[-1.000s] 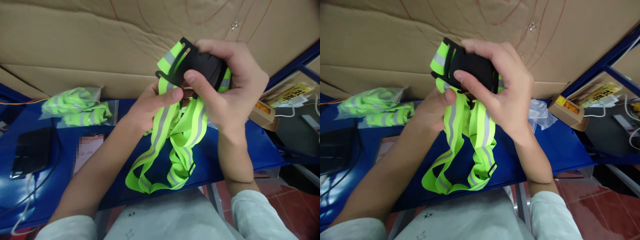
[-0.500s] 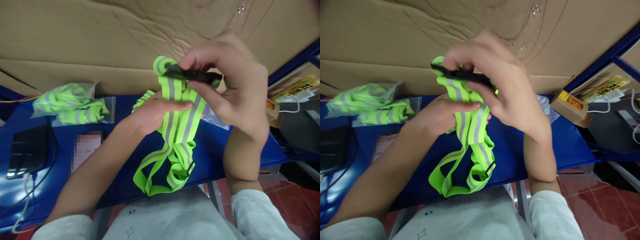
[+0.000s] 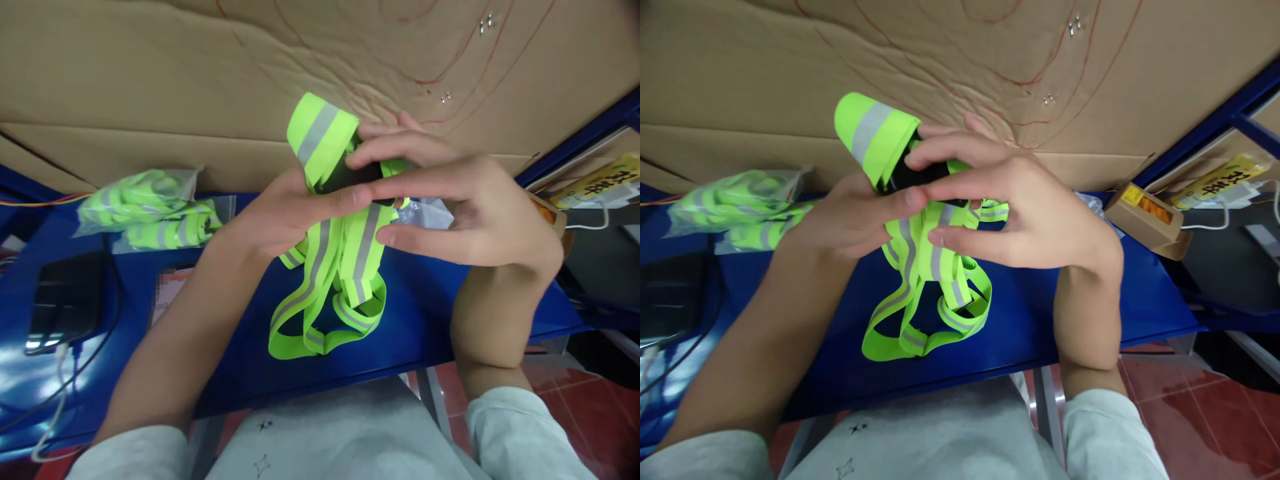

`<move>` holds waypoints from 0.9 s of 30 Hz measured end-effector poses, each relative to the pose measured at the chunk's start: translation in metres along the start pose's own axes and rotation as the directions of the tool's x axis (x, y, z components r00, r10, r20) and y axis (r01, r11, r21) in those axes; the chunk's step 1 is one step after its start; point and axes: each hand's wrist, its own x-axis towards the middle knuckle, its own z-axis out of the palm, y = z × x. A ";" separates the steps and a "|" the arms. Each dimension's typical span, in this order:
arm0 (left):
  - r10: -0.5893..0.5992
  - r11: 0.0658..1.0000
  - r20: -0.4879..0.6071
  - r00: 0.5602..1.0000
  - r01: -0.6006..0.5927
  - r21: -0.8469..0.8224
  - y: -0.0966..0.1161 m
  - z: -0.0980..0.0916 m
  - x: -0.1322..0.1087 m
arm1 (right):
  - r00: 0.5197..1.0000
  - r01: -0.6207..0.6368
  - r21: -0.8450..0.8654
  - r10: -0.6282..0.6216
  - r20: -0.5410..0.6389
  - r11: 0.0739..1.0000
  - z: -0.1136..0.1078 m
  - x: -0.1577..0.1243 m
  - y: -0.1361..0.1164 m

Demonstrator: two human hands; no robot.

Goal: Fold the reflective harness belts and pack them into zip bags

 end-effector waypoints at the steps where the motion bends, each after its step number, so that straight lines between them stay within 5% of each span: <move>1: 0.015 1.000 -0.022 1.000 -0.015 0.020 0.000 0.001 0.001 | 1.000 -0.021 0.029 0.022 -0.017 0.999 -0.002 -0.001 -0.001; 6: 0.057 0.997 -0.122 0.991 -0.050 0.058 0.001 0.003 0.000 | 0.928 -0.089 0.131 0.130 -0.348 0.987 0.006 0.002 0.002; 11: 0.079 0.996 -0.156 0.985 -0.071 0.060 0.002 0.008 0.000 | 0.935 -0.179 -0.010 0.167 -0.314 0.984 0.012 0.005 0.015; 17: 0.047 0.983 -0.030 0.998 -0.052 -0.174 0.001 0.008 0.005 | 0.902 -0.128 -0.137 0.058 -0.427 0.982 0.016 0.005 -0.001; 23: -0.130 0.956 0.185 0.974 0.173 -0.238 0.003 0.008 -0.003 | 0.814 -0.125 -0.390 -0.130 -0.566 0.912 0.027 0.005 -0.014; 25: -0.167 0.955 0.140 0.976 0.195 -0.223 0.005 0.012 -0.006 | 0.831 -0.077 -0.456 -0.195 -0.521 0.887 0.026 0.003 -0.006; 27: -0.201 0.957 -0.053 0.978 0.184 -0.226 0.009 0.018 -0.006 | 0.868 -0.041 -0.496 -0.215 -0.448 0.868 0.023 0.002 0.003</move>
